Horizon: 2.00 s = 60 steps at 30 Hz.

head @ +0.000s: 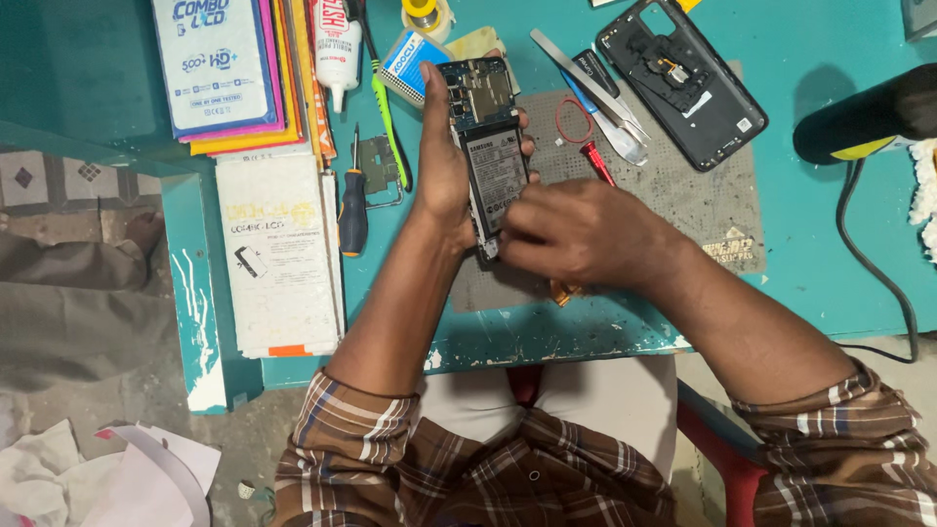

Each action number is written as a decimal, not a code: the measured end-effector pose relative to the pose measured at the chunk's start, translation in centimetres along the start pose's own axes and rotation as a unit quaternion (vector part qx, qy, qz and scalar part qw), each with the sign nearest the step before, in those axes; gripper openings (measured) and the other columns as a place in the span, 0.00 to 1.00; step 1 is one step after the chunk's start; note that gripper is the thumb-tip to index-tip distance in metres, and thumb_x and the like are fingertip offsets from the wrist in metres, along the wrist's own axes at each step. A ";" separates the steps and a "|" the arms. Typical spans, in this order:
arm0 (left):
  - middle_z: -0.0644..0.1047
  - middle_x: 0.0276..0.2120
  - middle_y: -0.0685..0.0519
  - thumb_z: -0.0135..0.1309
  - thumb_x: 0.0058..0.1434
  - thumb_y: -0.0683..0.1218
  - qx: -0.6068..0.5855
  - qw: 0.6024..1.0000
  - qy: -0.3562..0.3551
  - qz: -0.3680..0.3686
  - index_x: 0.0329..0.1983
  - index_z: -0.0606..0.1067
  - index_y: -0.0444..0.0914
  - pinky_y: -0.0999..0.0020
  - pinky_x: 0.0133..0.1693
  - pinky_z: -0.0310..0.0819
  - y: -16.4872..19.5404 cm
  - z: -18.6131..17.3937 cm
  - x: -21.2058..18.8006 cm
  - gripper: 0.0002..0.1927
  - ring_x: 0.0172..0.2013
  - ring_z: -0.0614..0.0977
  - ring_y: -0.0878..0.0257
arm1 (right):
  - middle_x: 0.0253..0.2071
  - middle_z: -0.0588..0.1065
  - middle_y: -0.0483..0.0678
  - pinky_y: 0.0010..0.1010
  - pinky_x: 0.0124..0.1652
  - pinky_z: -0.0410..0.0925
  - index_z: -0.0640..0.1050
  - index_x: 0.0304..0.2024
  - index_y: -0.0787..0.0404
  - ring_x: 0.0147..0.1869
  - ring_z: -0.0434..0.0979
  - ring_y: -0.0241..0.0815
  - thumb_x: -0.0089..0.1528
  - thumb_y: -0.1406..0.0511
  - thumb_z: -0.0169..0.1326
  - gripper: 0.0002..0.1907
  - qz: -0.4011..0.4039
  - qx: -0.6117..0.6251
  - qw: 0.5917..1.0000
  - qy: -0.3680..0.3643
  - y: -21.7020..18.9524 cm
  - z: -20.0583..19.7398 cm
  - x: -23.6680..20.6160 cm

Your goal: The person disassembles a smartphone at a repair workbench. They use a red pry tool to open the phone's back, remove the back cover, disconnect internal components, and work the battery out of the phone body by hand while holding the device.

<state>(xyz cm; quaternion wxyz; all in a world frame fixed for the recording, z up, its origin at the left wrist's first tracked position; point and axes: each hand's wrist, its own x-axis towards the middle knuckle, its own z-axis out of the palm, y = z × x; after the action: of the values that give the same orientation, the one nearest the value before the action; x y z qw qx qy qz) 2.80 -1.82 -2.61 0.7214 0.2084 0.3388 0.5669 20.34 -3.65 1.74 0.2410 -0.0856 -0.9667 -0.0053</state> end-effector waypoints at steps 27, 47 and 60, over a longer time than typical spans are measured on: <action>0.73 0.35 0.53 0.38 0.61 0.79 0.012 0.999 0.006 -0.034 0.71 0.65 0.48 0.66 0.28 0.79 -0.8 0.3 0.5 0.45 0.30 0.78 0.64 | 0.33 0.65 0.44 0.33 0.34 0.75 0.74 0.34 0.57 0.37 0.75 0.39 0.52 0.66 0.60 0.09 -0.003 0.016 1.000 0.026 -0.5 0.0 0.5; 0.74 0.35 0.50 0.42 0.60 0.79 0.008 1.000 0.021 -0.007 0.67 0.70 0.45 0.67 0.31 0.78 -1.2 0.4 0.9 0.45 0.31 0.77 0.62 | 0.33 0.69 0.44 0.36 0.32 0.75 0.76 0.33 0.58 0.37 0.78 0.42 0.55 0.65 0.64 0.09 0.096 0.102 0.990 -0.026 -0.1 -0.9 0.0; 0.75 0.38 0.49 0.38 0.52 0.82 0.074 0.996 0.038 -0.044 0.63 0.68 0.42 0.61 0.30 0.81 -0.5 0.9 0.8 0.50 0.34 0.80 0.59 | 0.32 0.66 0.44 0.31 0.27 0.72 0.73 0.28 0.57 0.35 0.75 0.39 0.48 0.66 0.62 0.10 -0.020 0.017 1.000 0.010 -0.5 -0.5 0.7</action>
<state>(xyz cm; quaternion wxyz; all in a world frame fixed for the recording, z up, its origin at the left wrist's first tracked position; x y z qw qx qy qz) 3.89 -1.10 -2.58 0.7144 0.2246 0.4162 0.5157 19.86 -4.07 2.49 0.2523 -0.0623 -0.9656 0.0057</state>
